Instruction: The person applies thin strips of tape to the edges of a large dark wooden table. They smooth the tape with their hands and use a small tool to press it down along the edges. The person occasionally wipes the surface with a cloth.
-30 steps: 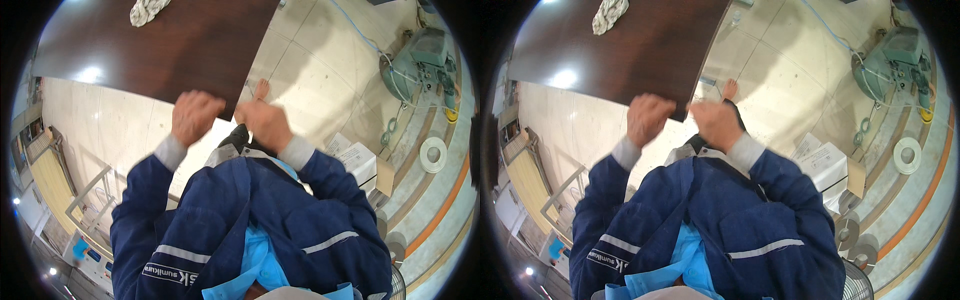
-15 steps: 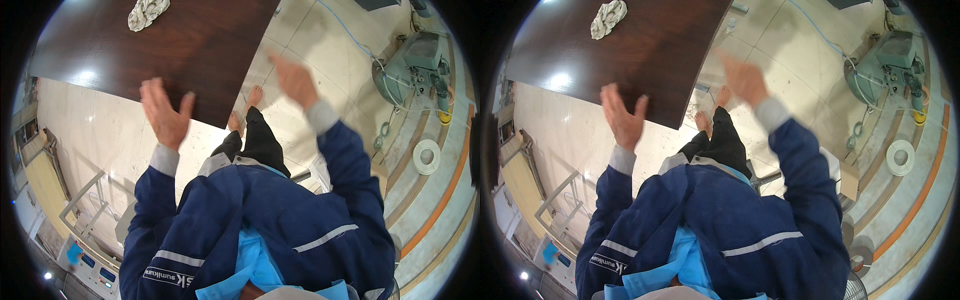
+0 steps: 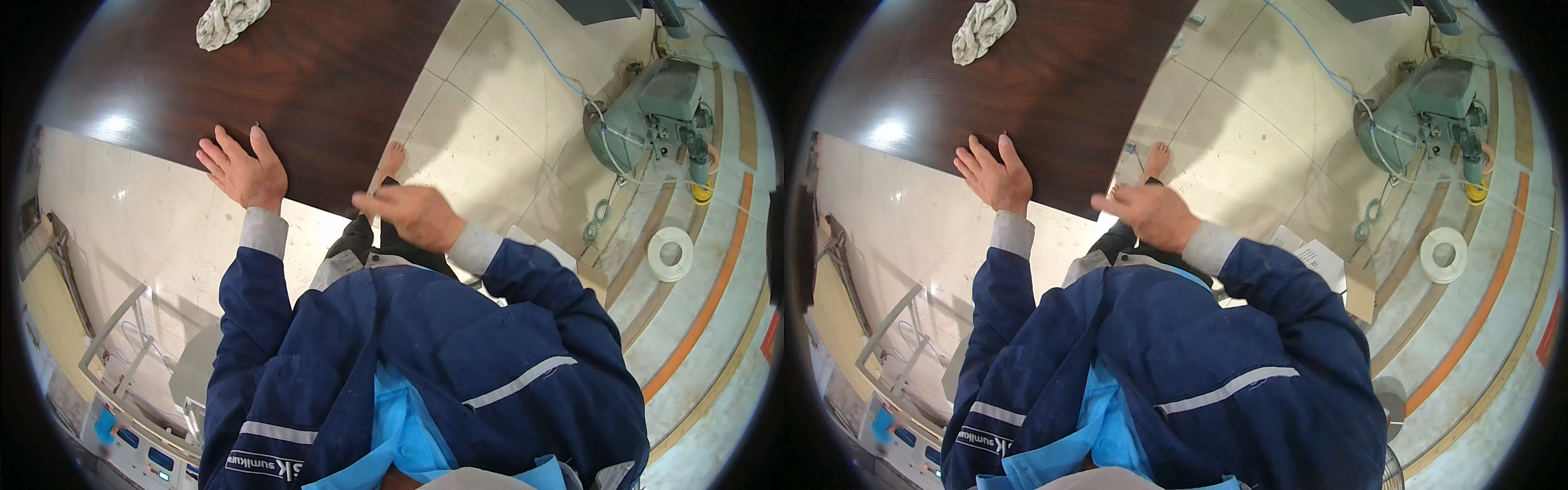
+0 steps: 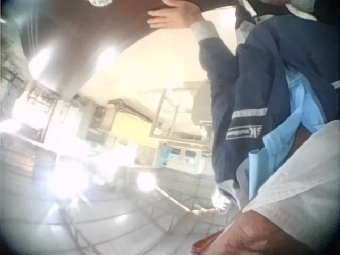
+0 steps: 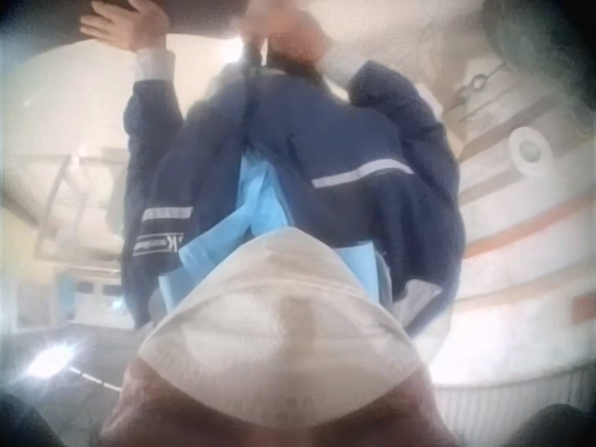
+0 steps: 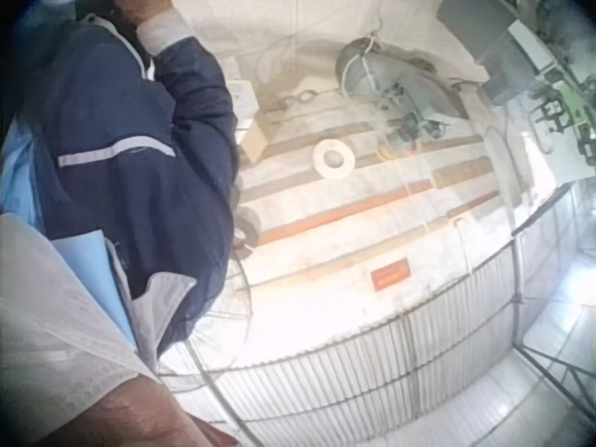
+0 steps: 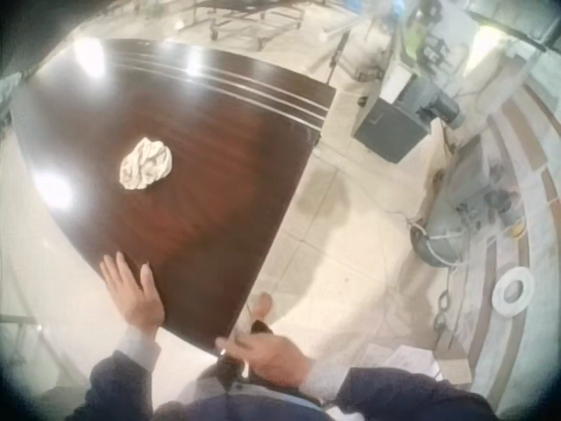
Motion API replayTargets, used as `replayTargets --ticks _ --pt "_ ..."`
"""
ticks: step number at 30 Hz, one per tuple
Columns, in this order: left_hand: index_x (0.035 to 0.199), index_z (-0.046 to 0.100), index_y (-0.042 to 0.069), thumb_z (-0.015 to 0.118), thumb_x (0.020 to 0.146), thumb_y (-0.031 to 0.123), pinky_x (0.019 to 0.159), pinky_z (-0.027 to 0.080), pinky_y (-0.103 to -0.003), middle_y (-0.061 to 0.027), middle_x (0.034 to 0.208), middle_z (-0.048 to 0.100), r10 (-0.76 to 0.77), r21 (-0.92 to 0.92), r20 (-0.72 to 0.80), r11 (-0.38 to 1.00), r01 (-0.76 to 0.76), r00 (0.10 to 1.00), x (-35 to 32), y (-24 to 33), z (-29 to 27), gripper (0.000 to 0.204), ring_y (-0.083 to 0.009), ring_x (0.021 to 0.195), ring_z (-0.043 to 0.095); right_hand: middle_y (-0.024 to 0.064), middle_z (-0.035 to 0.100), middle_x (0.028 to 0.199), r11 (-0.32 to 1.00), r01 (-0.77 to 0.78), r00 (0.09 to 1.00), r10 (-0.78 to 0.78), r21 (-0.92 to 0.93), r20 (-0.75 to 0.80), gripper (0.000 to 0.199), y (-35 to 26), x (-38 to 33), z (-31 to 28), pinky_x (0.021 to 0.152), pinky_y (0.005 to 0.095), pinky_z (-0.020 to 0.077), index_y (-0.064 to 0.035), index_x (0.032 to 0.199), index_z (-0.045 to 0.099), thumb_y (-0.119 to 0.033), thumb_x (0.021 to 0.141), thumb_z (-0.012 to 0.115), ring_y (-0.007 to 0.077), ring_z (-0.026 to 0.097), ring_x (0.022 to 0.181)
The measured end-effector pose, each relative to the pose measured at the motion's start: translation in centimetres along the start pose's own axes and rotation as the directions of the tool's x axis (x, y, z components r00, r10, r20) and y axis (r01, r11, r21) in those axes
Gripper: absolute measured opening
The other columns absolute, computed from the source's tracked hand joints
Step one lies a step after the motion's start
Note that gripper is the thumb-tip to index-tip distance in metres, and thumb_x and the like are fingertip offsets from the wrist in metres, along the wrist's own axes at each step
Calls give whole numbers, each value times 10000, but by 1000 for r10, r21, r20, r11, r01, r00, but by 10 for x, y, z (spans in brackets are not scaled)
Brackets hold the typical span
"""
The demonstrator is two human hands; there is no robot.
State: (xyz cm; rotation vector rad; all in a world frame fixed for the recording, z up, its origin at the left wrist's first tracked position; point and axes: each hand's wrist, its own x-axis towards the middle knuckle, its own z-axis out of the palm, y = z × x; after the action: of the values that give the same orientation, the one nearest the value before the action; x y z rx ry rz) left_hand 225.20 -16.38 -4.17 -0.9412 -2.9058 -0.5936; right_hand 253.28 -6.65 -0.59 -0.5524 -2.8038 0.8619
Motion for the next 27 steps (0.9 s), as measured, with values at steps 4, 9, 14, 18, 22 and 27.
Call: replayTargets --ticks 4,9,14,18,22,27 --pt "1625 324 37 443 1052 584 1286 119 -580 -298 1703 206 10 -10 -2 1000 -10 1000 0 -3 0 801 -463 1605 101 113 734 889 908 -315 928 234 -276 -291 407 72 44 -26 697 452 569 -218 1391 644 -178 996 557 342 716 721" --pt "1626 318 28 442 1048 597 1285 111 -591 -310 1696 215 13 -12 -29 1000 -14 1000 -2 -5 4 821 -463 1606 100 121 729 1017 883 -319 941 250 -345 -230 479 32 35 -9 643 447 586 -195 1495 557 -97 1034 469 323 718 815" --pt "1586 406 74 487 1039 585 1255 150 -651 -306 1675 268 46 -49 -126 997 -53 991 -3 -6 10 753 -492 1585 153 103 747 1224 991 -133 959 135 -25 247 461 -59 -7 14 771 396 610 -187 1432 620 -65 999 518 287 754 992" --pt "1584 410 74 478 1061 543 1250 150 -657 -293 1667 297 19 4 -42 1000 -19 999 0 -6 7 705 -480 1583 176 141 724 1051 878 -473 832 416 -77 -367 437 -29 11 16 708 420 586 -111 1404 616 -85 972 558 319 720 869" --pt "1557 437 45 497 1078 437 1254 140 -652 -253 1672 321 218 153 17 964 -218 976 -15 -7 -18 621 -448 1588 199 123 768 1097 998 -57 998 57 -8 -8 447 -28 -17 25 757 409 604 -153 1375 676 -19 976 524 312 746 908" --pt "1598 352 -31 546 1035 429 1303 95 -563 -239 1700 278 599 -124 461 774 -621 655 -86 9 -46 753 -405 1607 182 131 767 1041 821 -506 839 540 266 -70 428 -37 -92 29 810 313 597 -92 1445 629 -60 1022 572 202 757 876"
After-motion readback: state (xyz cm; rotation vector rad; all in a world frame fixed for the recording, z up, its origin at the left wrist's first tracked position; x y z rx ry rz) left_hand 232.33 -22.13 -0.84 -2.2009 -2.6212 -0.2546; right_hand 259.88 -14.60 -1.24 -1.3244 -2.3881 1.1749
